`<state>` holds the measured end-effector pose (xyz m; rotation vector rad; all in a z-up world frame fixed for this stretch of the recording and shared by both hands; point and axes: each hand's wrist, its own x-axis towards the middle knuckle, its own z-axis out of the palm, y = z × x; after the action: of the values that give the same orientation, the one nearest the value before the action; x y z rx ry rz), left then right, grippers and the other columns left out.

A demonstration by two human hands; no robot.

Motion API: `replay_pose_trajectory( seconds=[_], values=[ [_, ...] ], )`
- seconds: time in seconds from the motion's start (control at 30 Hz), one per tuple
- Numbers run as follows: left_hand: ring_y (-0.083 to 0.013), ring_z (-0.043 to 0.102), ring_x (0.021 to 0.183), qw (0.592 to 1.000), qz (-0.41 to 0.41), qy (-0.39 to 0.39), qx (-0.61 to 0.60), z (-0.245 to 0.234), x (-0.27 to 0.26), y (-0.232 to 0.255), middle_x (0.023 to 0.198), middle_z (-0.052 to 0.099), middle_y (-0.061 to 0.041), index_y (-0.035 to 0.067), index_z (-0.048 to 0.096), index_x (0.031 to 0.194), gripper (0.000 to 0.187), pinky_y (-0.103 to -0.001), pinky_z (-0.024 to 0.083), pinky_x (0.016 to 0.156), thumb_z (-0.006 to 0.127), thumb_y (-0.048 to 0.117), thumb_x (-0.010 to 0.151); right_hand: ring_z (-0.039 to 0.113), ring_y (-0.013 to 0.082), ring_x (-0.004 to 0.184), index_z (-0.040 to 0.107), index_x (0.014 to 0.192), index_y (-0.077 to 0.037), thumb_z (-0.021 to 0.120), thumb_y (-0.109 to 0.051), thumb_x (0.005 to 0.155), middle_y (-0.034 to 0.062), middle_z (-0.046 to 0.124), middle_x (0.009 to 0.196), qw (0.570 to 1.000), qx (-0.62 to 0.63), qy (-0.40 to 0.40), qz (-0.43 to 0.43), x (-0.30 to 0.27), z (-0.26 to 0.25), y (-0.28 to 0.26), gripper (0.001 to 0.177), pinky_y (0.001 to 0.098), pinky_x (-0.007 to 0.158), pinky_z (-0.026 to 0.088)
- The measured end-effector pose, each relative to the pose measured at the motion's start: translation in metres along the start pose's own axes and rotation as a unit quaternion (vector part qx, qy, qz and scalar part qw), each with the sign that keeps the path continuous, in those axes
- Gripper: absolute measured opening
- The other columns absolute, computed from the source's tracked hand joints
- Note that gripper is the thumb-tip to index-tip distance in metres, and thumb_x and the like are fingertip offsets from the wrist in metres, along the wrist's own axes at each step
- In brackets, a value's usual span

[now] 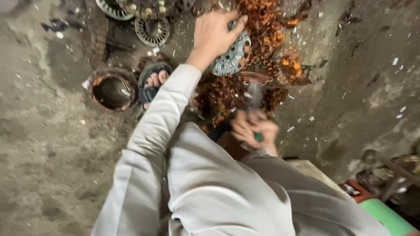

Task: The person uses pliers to pull copper wire from a circular metal stator component. The person repeatedly pulls and twists the wire to separate it from the metal frame, accumulating copper shavings on the floor.

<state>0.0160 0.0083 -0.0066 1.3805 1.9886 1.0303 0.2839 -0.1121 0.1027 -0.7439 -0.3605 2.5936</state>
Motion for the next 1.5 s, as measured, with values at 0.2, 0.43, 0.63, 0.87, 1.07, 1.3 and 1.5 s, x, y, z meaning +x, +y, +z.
replay_pose_trajectory(
  seconds=[0.2,0.43,0.63,0.87,1.07,1.3,1.5],
  values=[
    [-0.0323,0.069,0.076,0.991,0.118,-0.052,0.024,-0.013,0.006,-0.002,0.083,0.075,-0.011,0.016,0.082,0.094,0.042,-0.048,0.052,0.069,0.062,0.053,0.102,0.062,0.0308,0.099,0.056,0.111,-0.001,0.057,-0.003,0.091,0.0157,0.061,0.104,0.983,-0.062,0.085,-0.147,-0.029,0.024,-0.048,0.021,0.0484,0.094,0.053],
    [-0.0252,0.073,0.082,0.939,0.199,0.149,0.238,0.002,0.007,0.016,0.083,0.073,-0.009,0.019,0.076,0.083,0.03,-0.052,0.054,0.077,0.067,0.048,0.085,0.063,0.0539,0.119,0.053,0.115,0.01,0.051,-0.004,0.076,0.0393,0.06,0.131,0.964,-0.144,0.2,0.102,0.017,0.011,-0.031,0.042,0.064,0.106,0.051],
    [-0.0354,0.069,0.072,0.993,0.071,-0.021,0.095,0.004,0.005,0.007,0.076,0.071,-0.017,0.012,0.078,0.091,0.037,-0.05,0.052,0.065,0.065,0.047,0.097,0.064,0.0546,0.115,0.057,0.11,0.012,0.052,-0.004,0.075,0.04,0.063,0.123,0.971,-0.117,0.15,0.146,0.021,-0.004,-0.034,0.038,0.0649,0.102,0.051],
    [-0.0353,0.07,0.074,0.992,0.116,0.029,0.037,-0.008,-0.002,0.004,0.088,0.075,-0.014,0.011,0.08,0.094,0.039,-0.049,0.052,0.064,0.064,0.047,0.099,0.064,0.0532,0.113,0.061,0.108,0.01,0.054,-0.005,0.082,0.0381,0.065,0.119,0.984,-0.031,0.088,0.153,0.03,-0.024,-0.028,0.031,0.0644,0.101,0.052],
    [-0.0343,0.071,0.078,0.992,0.123,0.019,0.028,-0.008,-0.002,0.001,0.089,0.075,-0.013,0.011,0.079,0.094,0.04,-0.048,0.054,0.069,0.063,0.047,0.1,0.066,0.0541,0.109,0.061,0.105,0.009,0.052,-0.004,0.079,0.0371,0.066,0.116,0.967,-0.127,0.133,0.175,0.024,-0.015,-0.036,0.031,0.0612,0.096,0.054],
    [-0.0336,0.07,0.078,0.994,0.106,0.007,0.022,-0.011,-0.002,0.003,0.084,0.073,-0.012,0.012,0.079,0.094,0.039,-0.048,0.054,0.07,0.064,0.047,0.099,0.067,0.0526,0.11,0.061,0.108,0.012,0.053,-0.004,0.079,0.0381,0.065,0.118,0.97,-0.137,0.126,0.154,0.024,-0.007,-0.04,0.035,0.0602,0.095,0.057],
    [-0.033,0.07,0.077,0.993,0.105,-0.015,0.041,-0.012,-0.003,0.005,0.083,0.072,-0.011,0.012,0.077,0.088,0.039,-0.049,0.053,0.069,0.065,0.047,0.098,0.067,0.0504,0.103,0.06,0.106,0.014,0.054,-0.004,0.083,0.0374,0.066,0.112,0.97,-0.107,0.119,0.18,0.036,-0.018,-0.049,0.03,0.0607,0.09,0.057]
  ],
)
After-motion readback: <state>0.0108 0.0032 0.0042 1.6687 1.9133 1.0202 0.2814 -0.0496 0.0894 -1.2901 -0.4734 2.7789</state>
